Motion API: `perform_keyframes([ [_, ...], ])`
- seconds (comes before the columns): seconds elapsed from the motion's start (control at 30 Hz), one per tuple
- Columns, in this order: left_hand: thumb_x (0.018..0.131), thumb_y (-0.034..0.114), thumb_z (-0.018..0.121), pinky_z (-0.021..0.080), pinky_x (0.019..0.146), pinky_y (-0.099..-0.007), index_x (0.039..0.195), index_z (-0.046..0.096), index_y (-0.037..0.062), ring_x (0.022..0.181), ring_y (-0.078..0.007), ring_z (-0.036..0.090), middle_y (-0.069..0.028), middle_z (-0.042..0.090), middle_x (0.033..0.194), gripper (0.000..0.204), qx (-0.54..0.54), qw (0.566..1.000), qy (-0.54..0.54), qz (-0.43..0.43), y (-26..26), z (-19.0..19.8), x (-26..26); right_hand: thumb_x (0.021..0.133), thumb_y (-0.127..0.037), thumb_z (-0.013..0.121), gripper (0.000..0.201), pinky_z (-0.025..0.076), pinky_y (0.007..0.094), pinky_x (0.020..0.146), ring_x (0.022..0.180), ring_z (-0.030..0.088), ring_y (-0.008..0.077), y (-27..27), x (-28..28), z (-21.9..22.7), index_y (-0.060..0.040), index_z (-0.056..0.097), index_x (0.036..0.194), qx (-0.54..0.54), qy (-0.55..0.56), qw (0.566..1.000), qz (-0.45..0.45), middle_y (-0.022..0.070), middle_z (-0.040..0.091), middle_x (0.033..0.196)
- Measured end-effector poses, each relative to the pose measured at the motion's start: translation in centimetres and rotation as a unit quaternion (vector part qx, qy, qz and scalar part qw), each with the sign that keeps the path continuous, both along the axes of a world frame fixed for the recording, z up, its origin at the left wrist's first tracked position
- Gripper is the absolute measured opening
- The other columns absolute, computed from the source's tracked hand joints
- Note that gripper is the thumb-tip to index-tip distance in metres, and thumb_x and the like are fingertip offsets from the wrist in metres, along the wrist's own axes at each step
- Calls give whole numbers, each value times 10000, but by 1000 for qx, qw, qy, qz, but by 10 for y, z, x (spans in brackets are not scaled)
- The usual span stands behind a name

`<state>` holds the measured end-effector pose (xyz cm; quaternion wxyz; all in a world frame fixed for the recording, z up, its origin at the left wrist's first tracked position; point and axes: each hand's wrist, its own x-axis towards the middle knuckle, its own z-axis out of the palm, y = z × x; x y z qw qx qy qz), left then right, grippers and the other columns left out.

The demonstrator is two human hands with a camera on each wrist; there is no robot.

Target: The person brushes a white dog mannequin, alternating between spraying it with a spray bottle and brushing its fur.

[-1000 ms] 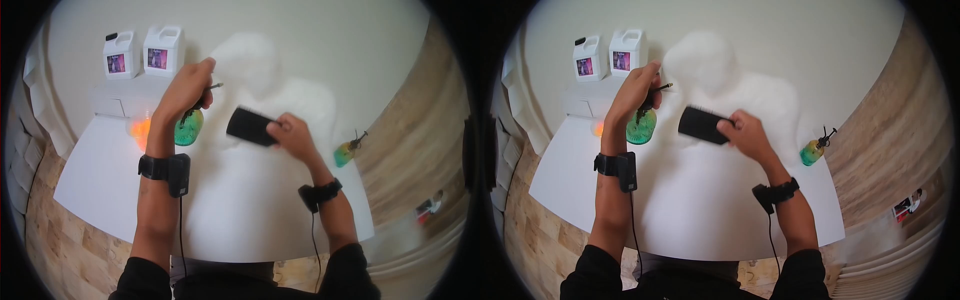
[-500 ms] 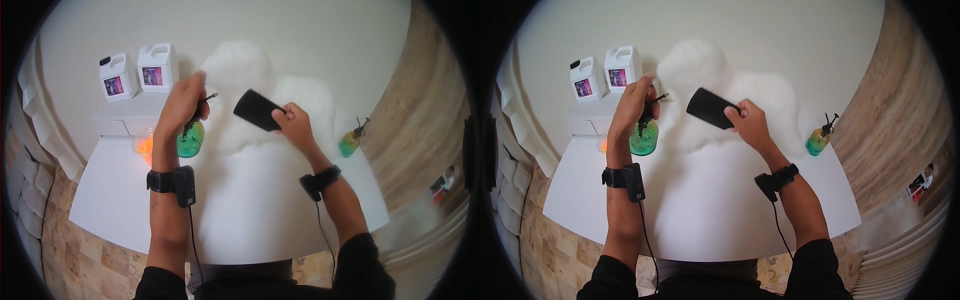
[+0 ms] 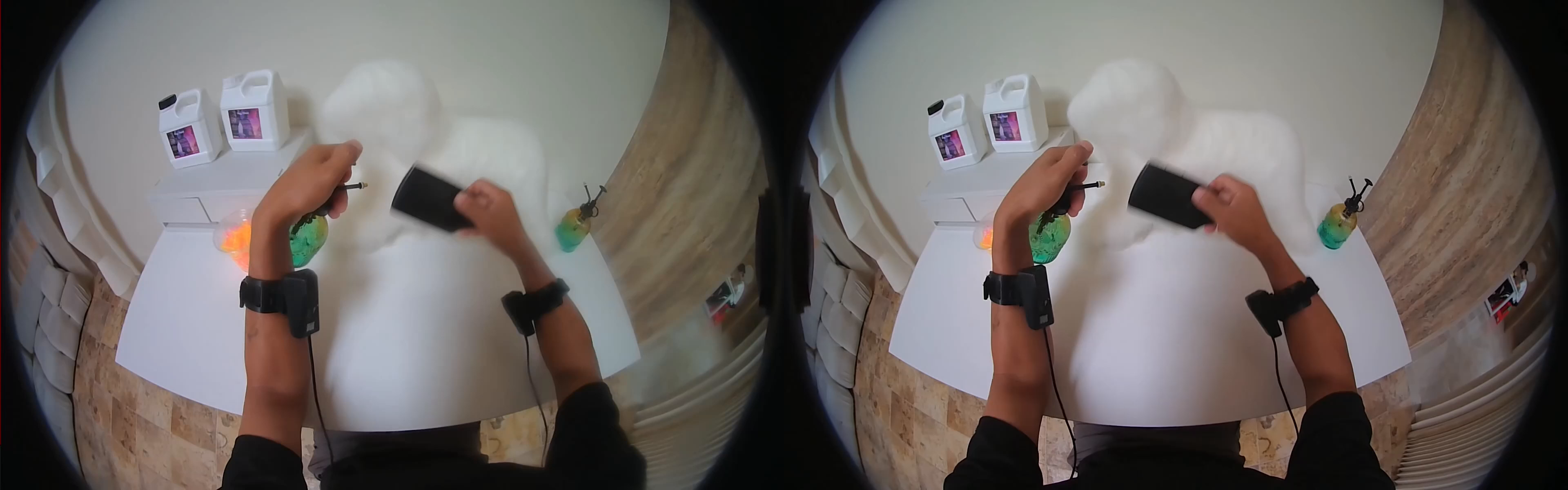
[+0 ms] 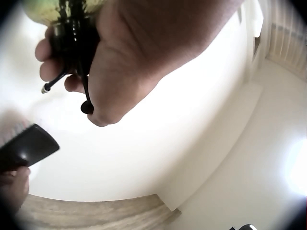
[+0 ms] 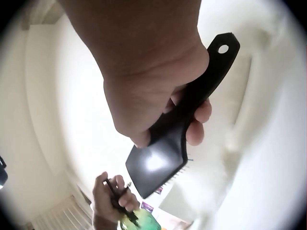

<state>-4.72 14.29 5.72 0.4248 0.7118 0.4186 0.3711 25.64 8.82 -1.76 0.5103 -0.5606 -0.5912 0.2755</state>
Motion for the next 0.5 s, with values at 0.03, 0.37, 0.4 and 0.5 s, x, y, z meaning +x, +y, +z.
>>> perform_keyframes([
  [0.03, 1000, 493, 478, 415, 515, -297, 748, 536, 38, 489, -144, 524, -64, 560, 567, 524, 12, 1000, 6, -3, -1, 1, 2, 990, -281, 682, 301, 493, 255, 483, 562, 610, 108, 5, 5, 6, -11, 594, 892, 43, 41, 998, 0, 55, 639, 738],
  [0.37, 1032, 599, 422, 409, 506, -287, 773, 481, 83, 485, -143, 518, -59, 554, 573, 581, 17, 995, -88, -42, 6, -17, 36, 1020, -394, 636, 405, 465, 243, 463, 546, 638, 136, 19, 8, 6, -25, 572, 864, 94, 120, 988, -23, 76, 645, 717],
  [0.4, 1031, 598, 425, 408, 504, -289, 767, 481, 81, 482, -144, 516, -60, 554, 572, 583, 7, 996, -76, -55, 8, -19, 36, 1017, -378, 641, 396, 477, 247, 467, 542, 619, 122, 18, 8, 0, -25, 570, 852, 77, 98, 992, -25, 54, 618, 696],
  [0.5, 1029, 572, 429, 404, 499, -294, 754, 482, 76, 471, -141, 506, -62, 553, 570, 570, 16, 999, -36, -32, 9, -18, 33, 1008, -349, 654, 379, 506, 255, 479, 535, 573, 94, 14, 7, -22, -23, 568, 833, 32, 50, 998, -37, 16, 566, 664],
])
